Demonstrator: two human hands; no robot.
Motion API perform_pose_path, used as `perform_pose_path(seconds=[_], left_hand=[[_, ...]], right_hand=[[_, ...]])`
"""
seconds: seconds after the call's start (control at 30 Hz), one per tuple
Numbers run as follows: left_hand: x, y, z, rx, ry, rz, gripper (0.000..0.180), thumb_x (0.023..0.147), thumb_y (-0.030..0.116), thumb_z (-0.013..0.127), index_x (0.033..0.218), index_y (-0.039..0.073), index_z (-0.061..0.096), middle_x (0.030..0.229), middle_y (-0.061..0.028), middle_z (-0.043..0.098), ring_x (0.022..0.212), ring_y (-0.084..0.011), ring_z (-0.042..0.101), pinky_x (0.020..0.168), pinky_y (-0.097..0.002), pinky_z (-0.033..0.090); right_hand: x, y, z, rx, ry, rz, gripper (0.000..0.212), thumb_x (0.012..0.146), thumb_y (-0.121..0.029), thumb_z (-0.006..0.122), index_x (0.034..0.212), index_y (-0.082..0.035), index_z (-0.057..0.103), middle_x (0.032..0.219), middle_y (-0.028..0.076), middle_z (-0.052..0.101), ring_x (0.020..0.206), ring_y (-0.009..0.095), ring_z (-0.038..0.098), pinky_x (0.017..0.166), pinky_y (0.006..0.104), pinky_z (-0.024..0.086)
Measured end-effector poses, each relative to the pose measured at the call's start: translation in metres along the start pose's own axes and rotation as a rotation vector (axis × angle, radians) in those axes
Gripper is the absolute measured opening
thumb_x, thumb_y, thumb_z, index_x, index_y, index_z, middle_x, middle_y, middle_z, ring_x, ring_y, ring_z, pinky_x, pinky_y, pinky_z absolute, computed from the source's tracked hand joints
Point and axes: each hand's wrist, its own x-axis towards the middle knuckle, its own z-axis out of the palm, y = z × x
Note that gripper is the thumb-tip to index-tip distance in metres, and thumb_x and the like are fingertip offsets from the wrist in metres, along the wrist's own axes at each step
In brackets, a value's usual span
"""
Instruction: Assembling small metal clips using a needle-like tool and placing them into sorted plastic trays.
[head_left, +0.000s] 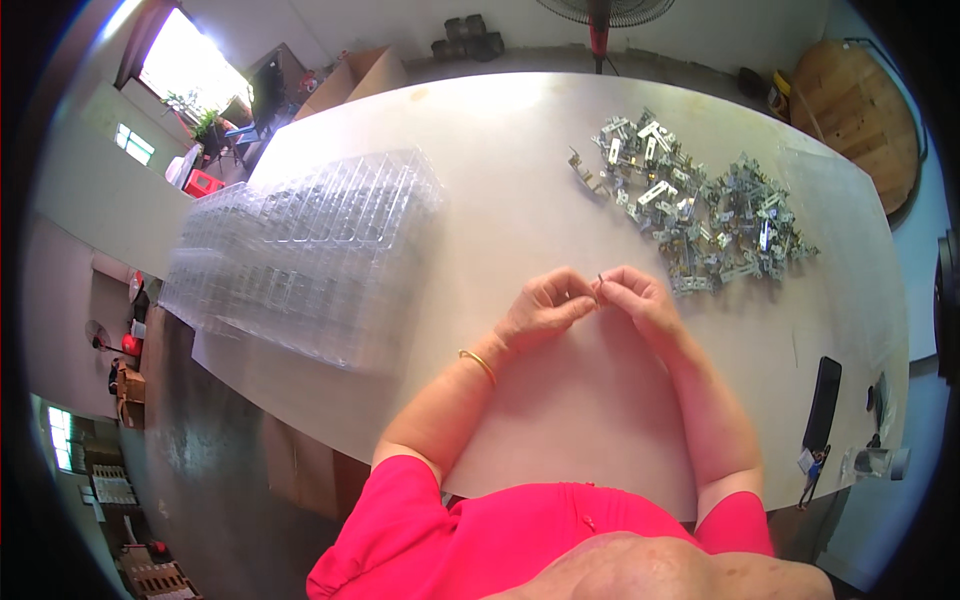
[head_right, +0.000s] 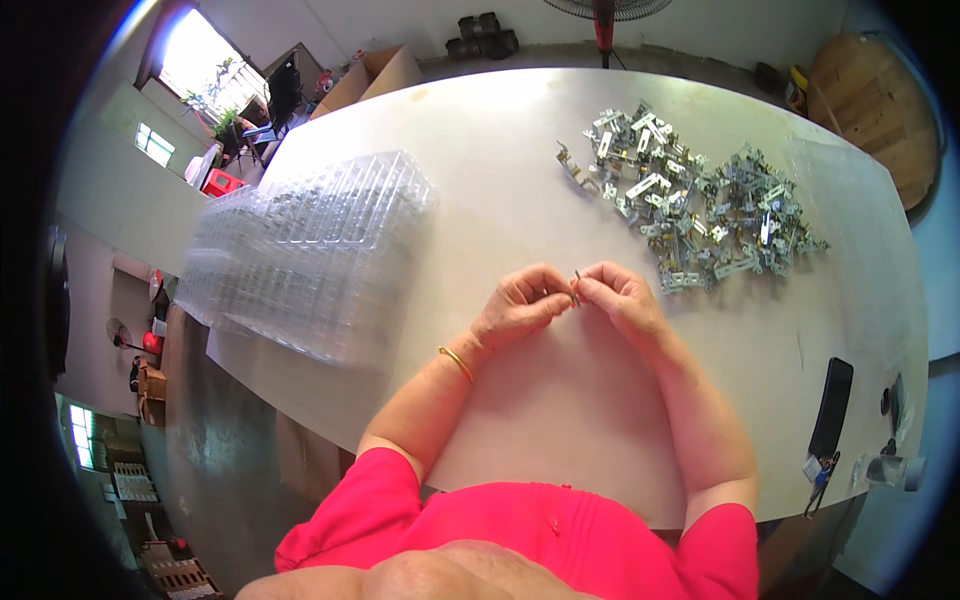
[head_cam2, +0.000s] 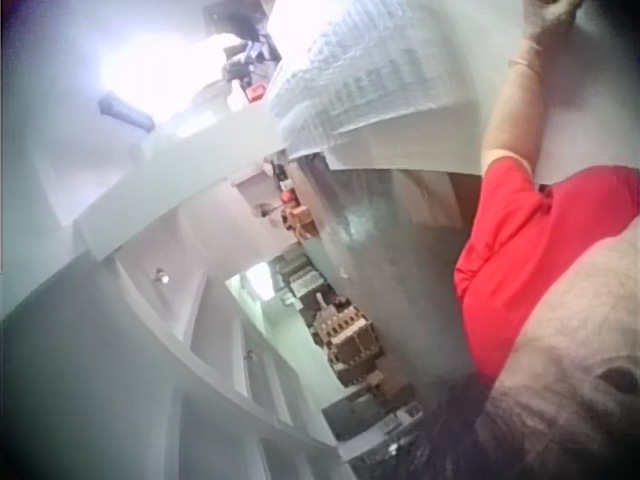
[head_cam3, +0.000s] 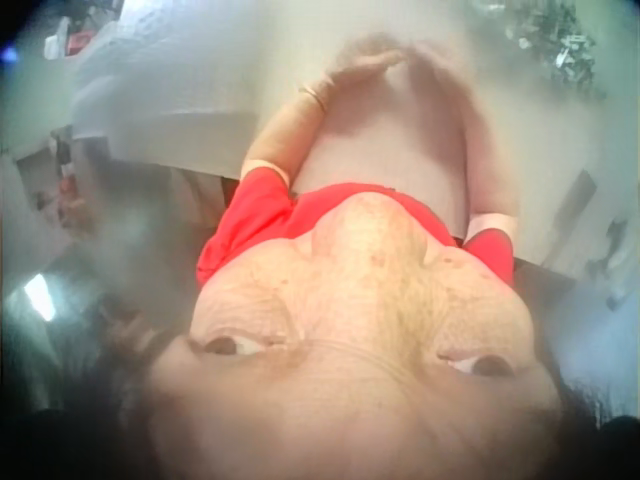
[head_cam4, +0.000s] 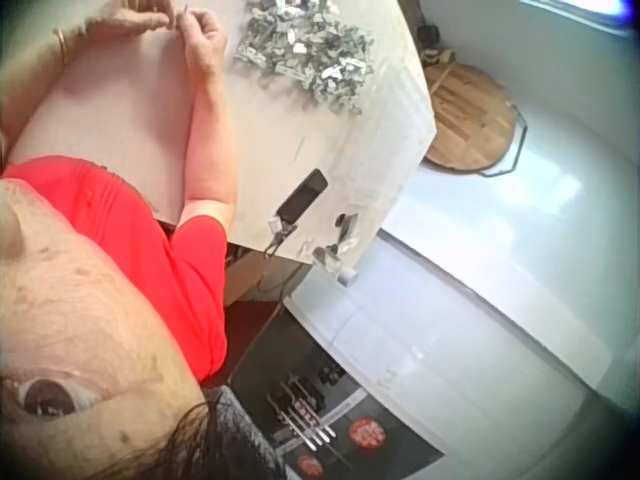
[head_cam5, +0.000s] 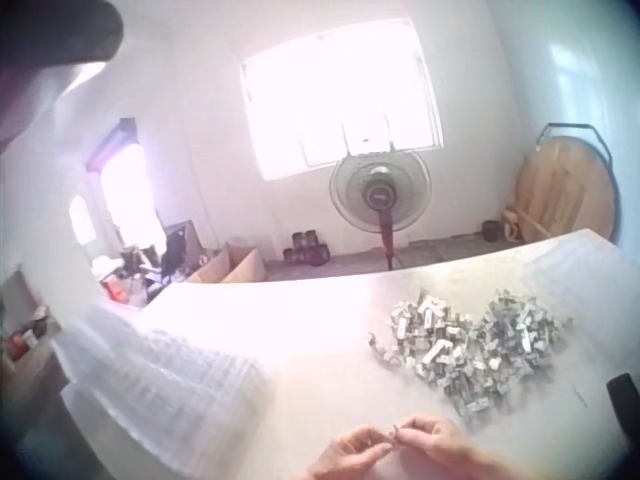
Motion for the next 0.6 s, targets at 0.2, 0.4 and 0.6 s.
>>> perform_pose_path(seconds=[0.2, 0.4, 0.6], left_hand=[[-0.001, 0.006, 0.0, -0.053, -0.031, -0.109, 0.016, 0.095, 0.018, 0.067, 0.101, 0.004, 0.063, 0.079, 0.0, 0.062, 0.059, -0.0038, 0.053, 0.048, -0.0183, 0.04], [0.004, 0.007, -0.009, -0.198, 0.187, -0.182, 0.018, 0.095, 0.02, 0.065, 0.099, 0.003, 0.061, 0.074, -0.0033, 0.062, 0.049, -0.0079, 0.056, 0.041, -0.021, 0.044], [0.005, 0.007, -0.01, -0.153, 0.119, -0.205, 0.023, 0.097, 0.025, 0.064, 0.098, 0.003, 0.06, 0.072, -0.0028, 0.063, 0.05, -0.0094, 0.061, 0.04, -0.0219, 0.047]], right_hand=[[-0.003, 0.006, 0.007, 0.2, 0.097, -0.148, 0.012, 0.1, -0.015, 0.057, 0.102, -0.004, 0.062, 0.104, 0.004, 0.064, 0.096, 0.011, 0.059, 0.089, 0.0272, 0.046], [-0.002, 0.016, 0.008, 0.085, 0.018, -0.368, 0.004, 0.097, -0.004, 0.058, 0.101, -0.005, 0.06, 0.117, 0.005, 0.057, 0.099, 0.011, 0.057, 0.09, 0.0271, 0.046], [-0.003, 0.016, 0.014, -0.156, 0.007, -0.423, 0.006, 0.095, 0.001, 0.06, 0.1, -0.003, 0.061, 0.117, 0.005, 0.054, 0.1, 0.011, 0.057, 0.089, 0.0261, 0.047]])
